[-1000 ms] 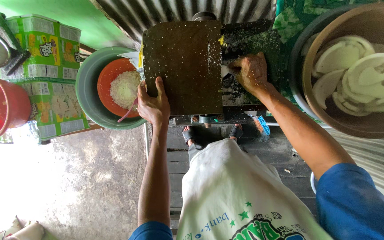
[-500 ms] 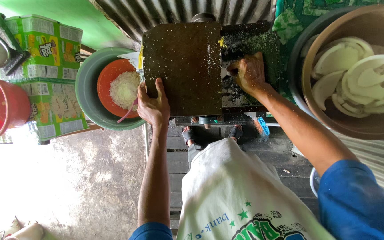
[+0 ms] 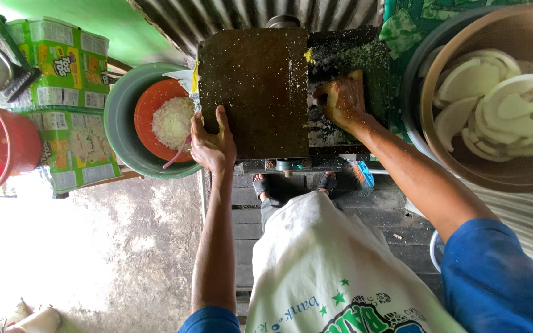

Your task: The person pours a white powdery substance from a plastic bag into a red bowl, then feeds round slices of a white food item one at a time into a manual bench-mounted grating machine, holding the machine steady with one hand while rubbing the slices against the grating surface. Grated material collects in the red bowl and the slices come from a large bowl of pre-cut rounds.

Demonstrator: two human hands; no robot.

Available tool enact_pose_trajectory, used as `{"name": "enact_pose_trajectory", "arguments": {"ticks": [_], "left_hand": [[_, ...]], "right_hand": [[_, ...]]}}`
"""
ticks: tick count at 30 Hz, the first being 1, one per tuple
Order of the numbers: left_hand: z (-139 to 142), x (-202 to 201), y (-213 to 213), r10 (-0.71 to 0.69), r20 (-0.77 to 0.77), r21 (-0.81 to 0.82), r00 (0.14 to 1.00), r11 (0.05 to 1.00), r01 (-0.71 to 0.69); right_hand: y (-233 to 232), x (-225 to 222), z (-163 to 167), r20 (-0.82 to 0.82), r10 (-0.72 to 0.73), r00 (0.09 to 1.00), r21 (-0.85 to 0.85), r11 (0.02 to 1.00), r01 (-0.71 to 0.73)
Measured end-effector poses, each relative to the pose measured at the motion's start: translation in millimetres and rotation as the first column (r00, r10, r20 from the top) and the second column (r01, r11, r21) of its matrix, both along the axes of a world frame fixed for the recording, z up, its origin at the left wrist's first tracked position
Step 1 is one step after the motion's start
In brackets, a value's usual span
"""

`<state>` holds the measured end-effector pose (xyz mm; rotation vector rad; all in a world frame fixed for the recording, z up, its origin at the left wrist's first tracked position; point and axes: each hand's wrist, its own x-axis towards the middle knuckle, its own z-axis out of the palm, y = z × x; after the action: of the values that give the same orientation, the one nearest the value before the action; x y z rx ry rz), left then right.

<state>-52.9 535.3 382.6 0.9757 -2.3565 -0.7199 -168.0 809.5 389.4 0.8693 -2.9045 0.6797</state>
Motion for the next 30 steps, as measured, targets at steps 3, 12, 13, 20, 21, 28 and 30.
{"name": "enact_pose_trajectory", "arguments": {"ticks": [3,12,13,20,21,28,30], "left_hand": [[3,0,0,-0.004,0.016,-0.005,1.0,1.0,0.004],[7,2,1,0.006,0.021,0.026,1.0,1.0,-0.007],[7,2,0,0.012,0.021,0.041,1.0,0.999,-0.013],[-4,3,0,0.012,0.106,0.028,0.994,0.999,-0.015],[-6,4,1,0.006,0.087,0.012,0.996,1.0,-0.007],[-13,4,1,-0.02,-0.009,-0.011,1.0,1.0,0.02],[-13,5,1,-0.011,0.024,-0.007,1.0,1.0,0.012]], "right_hand": [[0,-1,-2,0.035,-0.012,0.999,0.027,1.0,0.011],[0,4,18,0.017,0.042,0.999,-0.091,0.995,-0.04],[1,8,24,0.022,0.043,0.999,-0.124,0.991,-0.04],[107,50,54,0.078,-0.288,0.954,-0.539,0.793,0.283],[133,57,55,0.045,-0.341,0.939,-0.504,0.804,0.316],[238,65,18,0.03,-0.556,0.831,0.275,0.804,0.528],[241,60,8,0.009,-0.549,0.836,0.357,0.782,0.51]]}}
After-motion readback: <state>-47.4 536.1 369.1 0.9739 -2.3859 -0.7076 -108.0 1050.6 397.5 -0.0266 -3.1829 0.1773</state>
